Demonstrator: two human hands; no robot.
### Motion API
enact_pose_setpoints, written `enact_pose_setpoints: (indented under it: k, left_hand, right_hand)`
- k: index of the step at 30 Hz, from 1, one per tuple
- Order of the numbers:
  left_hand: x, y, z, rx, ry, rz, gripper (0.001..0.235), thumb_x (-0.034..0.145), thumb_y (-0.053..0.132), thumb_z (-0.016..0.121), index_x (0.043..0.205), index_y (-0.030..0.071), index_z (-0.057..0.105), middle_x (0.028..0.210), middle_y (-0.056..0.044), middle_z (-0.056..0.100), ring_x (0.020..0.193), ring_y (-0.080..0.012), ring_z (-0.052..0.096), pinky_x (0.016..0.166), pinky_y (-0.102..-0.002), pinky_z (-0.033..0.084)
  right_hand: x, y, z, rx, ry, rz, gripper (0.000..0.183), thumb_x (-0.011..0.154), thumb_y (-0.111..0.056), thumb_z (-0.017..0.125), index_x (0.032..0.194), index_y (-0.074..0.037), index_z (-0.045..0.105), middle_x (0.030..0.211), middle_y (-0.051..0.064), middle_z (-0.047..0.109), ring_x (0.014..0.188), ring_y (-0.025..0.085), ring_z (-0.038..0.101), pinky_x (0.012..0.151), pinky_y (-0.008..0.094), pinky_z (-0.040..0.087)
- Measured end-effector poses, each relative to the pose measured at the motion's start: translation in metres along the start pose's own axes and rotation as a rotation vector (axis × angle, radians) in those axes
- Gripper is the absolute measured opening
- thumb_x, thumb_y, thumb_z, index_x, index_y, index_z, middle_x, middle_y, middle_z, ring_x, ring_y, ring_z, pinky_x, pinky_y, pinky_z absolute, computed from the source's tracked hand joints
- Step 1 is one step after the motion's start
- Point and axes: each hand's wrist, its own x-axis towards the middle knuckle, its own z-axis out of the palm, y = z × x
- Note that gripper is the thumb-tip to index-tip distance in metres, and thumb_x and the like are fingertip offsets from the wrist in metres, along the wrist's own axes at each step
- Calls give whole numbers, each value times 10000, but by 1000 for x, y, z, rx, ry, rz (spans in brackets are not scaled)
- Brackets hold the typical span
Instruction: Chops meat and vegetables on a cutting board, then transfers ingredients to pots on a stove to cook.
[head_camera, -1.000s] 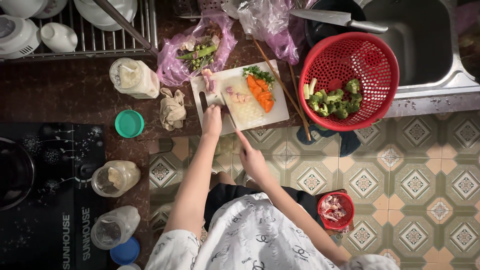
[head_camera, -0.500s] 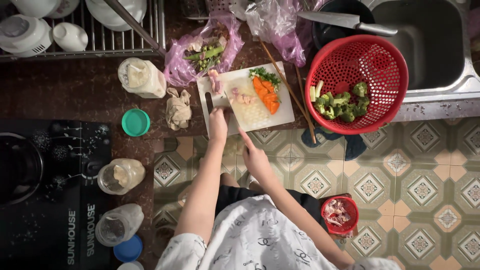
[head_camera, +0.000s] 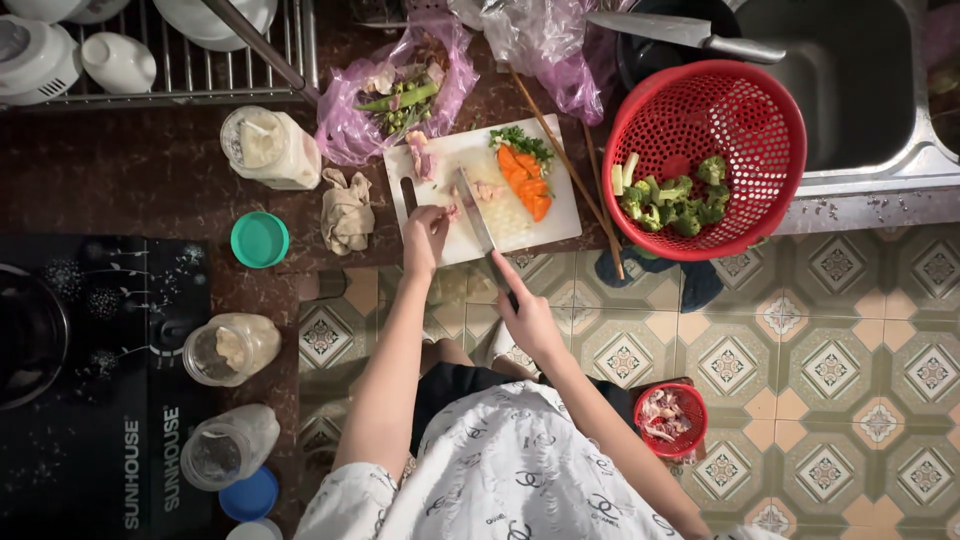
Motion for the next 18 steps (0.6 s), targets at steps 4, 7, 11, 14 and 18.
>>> enact_pose_setpoints:
  k: [4,7,11,14,18]
  left_hand:
    - [-1,-3,3,46,10,6,172,858,-28,720,1026,-9,753,973,-169,721,802,-265,732,723,-348,582]
    - [3,0,6,95,49,46,128,820,0,752,947,-9,735,933,-162,698,784,-281,716,715,-357,579]
    - [11,15,5,175,4,-22,127,799,20,757,924,4,741,894,-176,657,763,-317,686,721,-400,552]
    - [13,26,2,184,-23,-39,146,781,54,783,920,21,753,888,-182,652,769,-325,686,721,-410,550]
    - [12,17,0,171,-44,-34,165,767,67,789,922,16,764,912,-194,655,766,-326,690,721,-412,552]
  right_hand:
    - [-3,13,9,-56,13,-38,669,988,-145,595,1576,-370,370,781,243,705,789,416,736,733,474,555]
    - [-5,10,9,-48,57,-169,676,983,-120,602,1580,-348,381,817,243,713,815,444,708,698,493,534]
    - [-5,7,9,-74,5,-43,656,992,-142,584,1571,-371,380,746,240,688,700,412,721,695,487,539]
    - [-6,15,10,-77,20,-59,651,991,-141,583,1568,-370,387,743,236,689,691,408,721,694,487,541]
    - [-6,20,13,-67,46,-131,658,987,-132,583,1572,-359,385,782,231,702,729,413,716,691,487,540]
